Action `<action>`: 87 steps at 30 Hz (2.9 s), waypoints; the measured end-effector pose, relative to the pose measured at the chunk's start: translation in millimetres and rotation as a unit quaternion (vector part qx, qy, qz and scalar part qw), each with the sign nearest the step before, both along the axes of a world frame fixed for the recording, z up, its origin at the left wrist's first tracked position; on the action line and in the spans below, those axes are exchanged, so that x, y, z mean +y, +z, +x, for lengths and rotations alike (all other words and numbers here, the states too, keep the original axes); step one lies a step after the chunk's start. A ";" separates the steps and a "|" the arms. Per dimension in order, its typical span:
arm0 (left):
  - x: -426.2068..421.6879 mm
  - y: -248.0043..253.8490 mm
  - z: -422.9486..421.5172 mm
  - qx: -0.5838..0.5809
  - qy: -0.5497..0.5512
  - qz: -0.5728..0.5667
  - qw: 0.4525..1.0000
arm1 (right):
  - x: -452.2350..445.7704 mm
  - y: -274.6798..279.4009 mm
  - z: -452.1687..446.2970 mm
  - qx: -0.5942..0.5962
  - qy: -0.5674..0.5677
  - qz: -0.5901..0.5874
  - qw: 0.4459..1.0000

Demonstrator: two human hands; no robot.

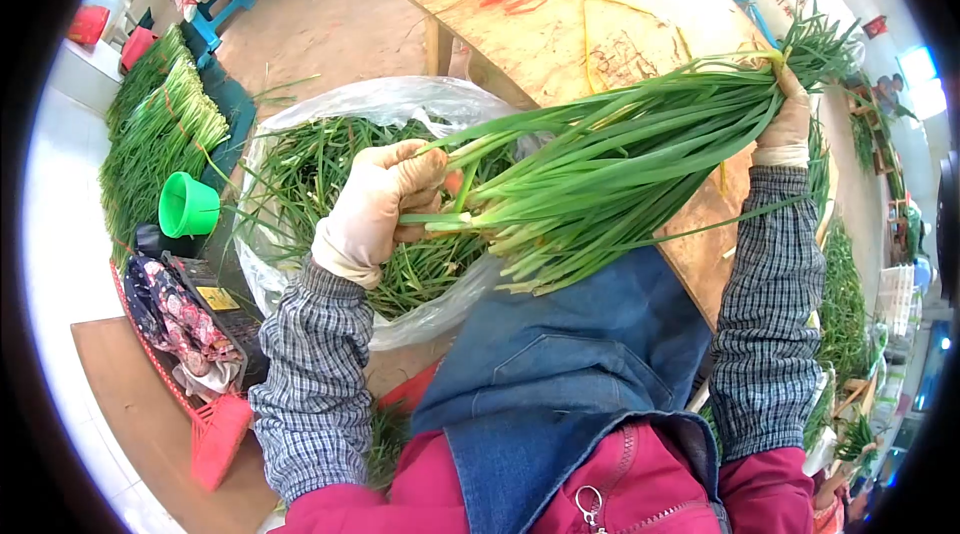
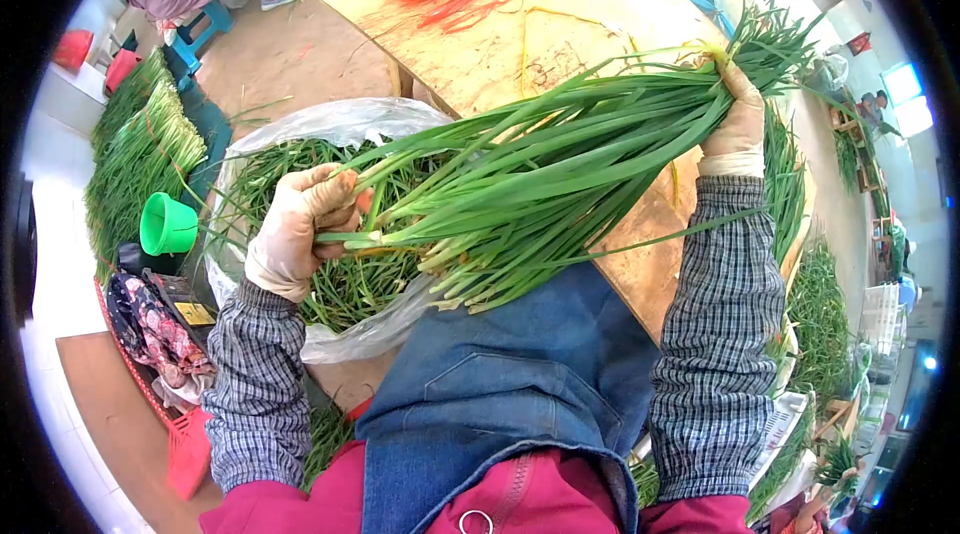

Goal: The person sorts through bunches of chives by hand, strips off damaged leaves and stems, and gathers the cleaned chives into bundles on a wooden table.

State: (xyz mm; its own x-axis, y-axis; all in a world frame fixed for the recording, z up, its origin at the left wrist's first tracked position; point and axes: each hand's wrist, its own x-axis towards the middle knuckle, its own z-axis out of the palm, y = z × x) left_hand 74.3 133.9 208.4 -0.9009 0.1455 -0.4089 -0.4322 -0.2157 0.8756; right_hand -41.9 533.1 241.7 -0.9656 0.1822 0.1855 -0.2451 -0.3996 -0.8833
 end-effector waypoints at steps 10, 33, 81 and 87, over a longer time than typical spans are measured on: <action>-0.9 -18.0 -11.2 0.338 -0.085 -0.389 0.853 | -7.1 1.0 4.7 -0.069 -0.125 0.041 0.989; -2.6 -49.3 -8.0 0.406 -0.063 -0.475 0.778 | 34.8 -27.3 28.3 -0.033 -0.095 -0.089 0.991; 18.5 -68.5 12.9 0.324 -0.058 -0.399 0.856 | 64.8 -33.8 38.0 0.022 0.065 -0.156 0.985; 92.6 -31.7 13.7 0.368 -0.058 -0.418 0.828 | 31.8 -15.7 45.7 -0.012 -0.108 -0.124 0.986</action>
State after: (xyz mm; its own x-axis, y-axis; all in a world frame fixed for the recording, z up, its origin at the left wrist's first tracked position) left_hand 88.0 226.5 176.7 -0.9508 0.1916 0.2436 0.3099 0.6053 0.7332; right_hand 3.9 564.8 225.9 -0.9025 0.4219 0.0866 -0.3289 -0.5453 -0.7710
